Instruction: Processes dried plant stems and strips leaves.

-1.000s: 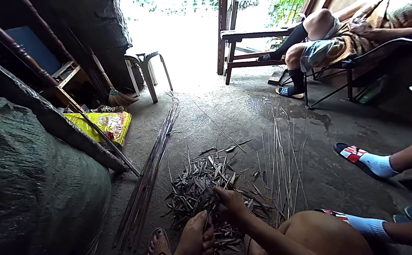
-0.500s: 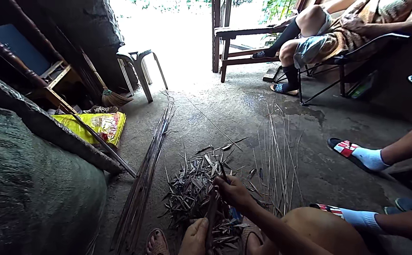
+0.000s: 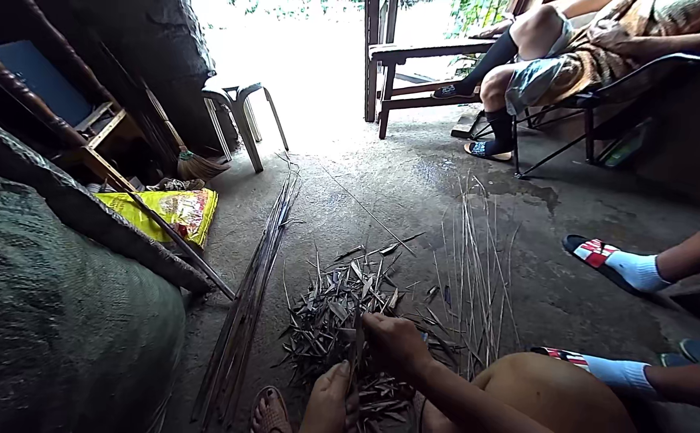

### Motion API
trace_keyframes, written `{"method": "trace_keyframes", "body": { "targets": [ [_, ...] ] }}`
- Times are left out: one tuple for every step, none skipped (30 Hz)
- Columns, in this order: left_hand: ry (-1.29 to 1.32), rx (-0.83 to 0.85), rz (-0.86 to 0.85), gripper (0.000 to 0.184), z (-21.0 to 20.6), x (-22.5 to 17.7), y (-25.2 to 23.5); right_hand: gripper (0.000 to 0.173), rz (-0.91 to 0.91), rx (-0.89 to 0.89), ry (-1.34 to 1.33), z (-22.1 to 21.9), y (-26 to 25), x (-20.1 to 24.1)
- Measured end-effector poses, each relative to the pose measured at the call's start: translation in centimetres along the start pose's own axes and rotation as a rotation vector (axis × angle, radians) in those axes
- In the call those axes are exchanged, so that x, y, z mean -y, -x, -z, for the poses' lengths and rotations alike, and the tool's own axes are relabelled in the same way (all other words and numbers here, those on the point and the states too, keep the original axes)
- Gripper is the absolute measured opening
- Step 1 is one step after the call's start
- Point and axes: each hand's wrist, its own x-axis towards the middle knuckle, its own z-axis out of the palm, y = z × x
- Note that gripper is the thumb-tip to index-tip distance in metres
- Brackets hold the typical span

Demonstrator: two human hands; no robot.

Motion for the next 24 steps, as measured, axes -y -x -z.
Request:
{"method": "trace_keyframes", "body": {
  "targets": [
    [0.01,0.001,0.002,0.041,0.0,0.0,0.0,0.012,-0.024,0.011,0.008,0.1,-0.3,-0.2],
    [0.018,0.003,0.004,0.041,0.0,-0.1,0.0,0.014,-0.051,0.014,0.017,0.2,-0.5,-0.4],
    [0.026,0.003,0.003,0.04,0.0,-0.2,0.1,0.015,-0.083,0.022,0.025,0.5,-0.8,-0.6],
    [0.03,0.006,0.002,0.04,0.0,-0.3,0.2,0.017,-0.121,0.034,0.036,0.9,-1.2,-0.8],
    [0.032,0.012,-0.001,0.04,0.1,-0.4,0.3,0.018,-0.16,0.038,0.046,1.2,-1.5,-1.1],
    [0.035,0.022,-0.006,0.04,0.1,-0.4,0.4,0.019,-0.216,0.059,0.044,1.7,-1.9,-1.4],
    [0.036,0.031,-0.008,0.04,0.2,-0.4,0.5,0.024,-0.292,0.11,0.024,2.4,-2.4,-1.5],
    [0.033,0.036,-0.005,0.039,0.2,-0.3,0.6,0.027,-0.349,0.134,-0.006,3.0,-2.7,-1.8],
    [0.028,0.034,0.002,0.039,0.3,-0.2,0.6,0.029,-0.378,0.145,-0.032,3.4,-2.9,-2.0],
    [0.026,0.022,0.007,0.038,0.4,-0.1,0.5,0.029,-0.369,0.149,-0.064,3.5,-2.7,-2.0],
    [0.028,0.003,0.008,0.037,0.4,0.0,0.3,0.028,-0.33,0.165,-0.117,3.5,-2.3,-1.7],
    [0.035,-0.021,0.005,0.036,0.5,0.0,0.0,0.026,-0.266,0.186,-0.186,3.3,-1.7,-1.2],
    [0.04,-0.048,-0.006,0.035,0.5,-0.1,-0.4,0.024,-0.193,0.222,-0.267,2.8,-1.0,-0.6],
    [0.033,-0.073,-0.021,0.034,0.6,-0.2,-0.7,0.022,-0.125,0.269,-0.352,2.2,-0.2,0.1],
    [0.013,-0.099,-0.043,0.032,0.7,-0.3,-1.0,0.02,-0.059,0.307,-0.441,1.6,0.5,0.7],
    [-0.017,-0.121,-0.065,0.032,0.8,-0.4,-1.2,0.019,-0.014,0.335,-0.521,1.0,1.1,1.2],
    [-0.05,-0.134,-0.087,0.031,0.7,-0.5,-1.3,0.019,0.011,0.356,-0.569,0.8,1.5,1.5],
    [-0.092,-0.129,-0.099,0.03,0.6,-0.6,-1.2,0.02,0.025,0.377,-0.568,0.8,1.5,1.6],
    [-0.13,-0.109,-0.102,0.029,0.5,-0.8,-0.9,0.021,0.024,0.405,-0.527,1.0,1.4,1.5],
    [-0.154,-0.082,-0.102,0.029,0.4,-0.8,-0.6,0.022,0.015,0.429,-0.462,1.1,1.1,1.4],
    [-0.161,-0.053,-0.1,0.028,0.3,-0.7,-0.4,0.022,-0.003,0.458,-0.395,1.3,0.8,1.2],
    [-0.159,-0.029,-0.095,0.028,0.2,-0.6,-0.2,0.023,-0.021,0.476,-0.344,1.4,0.5,1.1],
    [-0.157,-0.015,-0.092,0.029,0.3,-0.4,-0.3,0.024,-0.037,0.475,-0.314,1.3,0.4,0.9],
    [-0.16,-0.007,-0.086,0.029,0.3,-0.2,-0.3,0.024,-0.057,0.463,-0.299,1.4,0.3,0.7]
  ]
}}
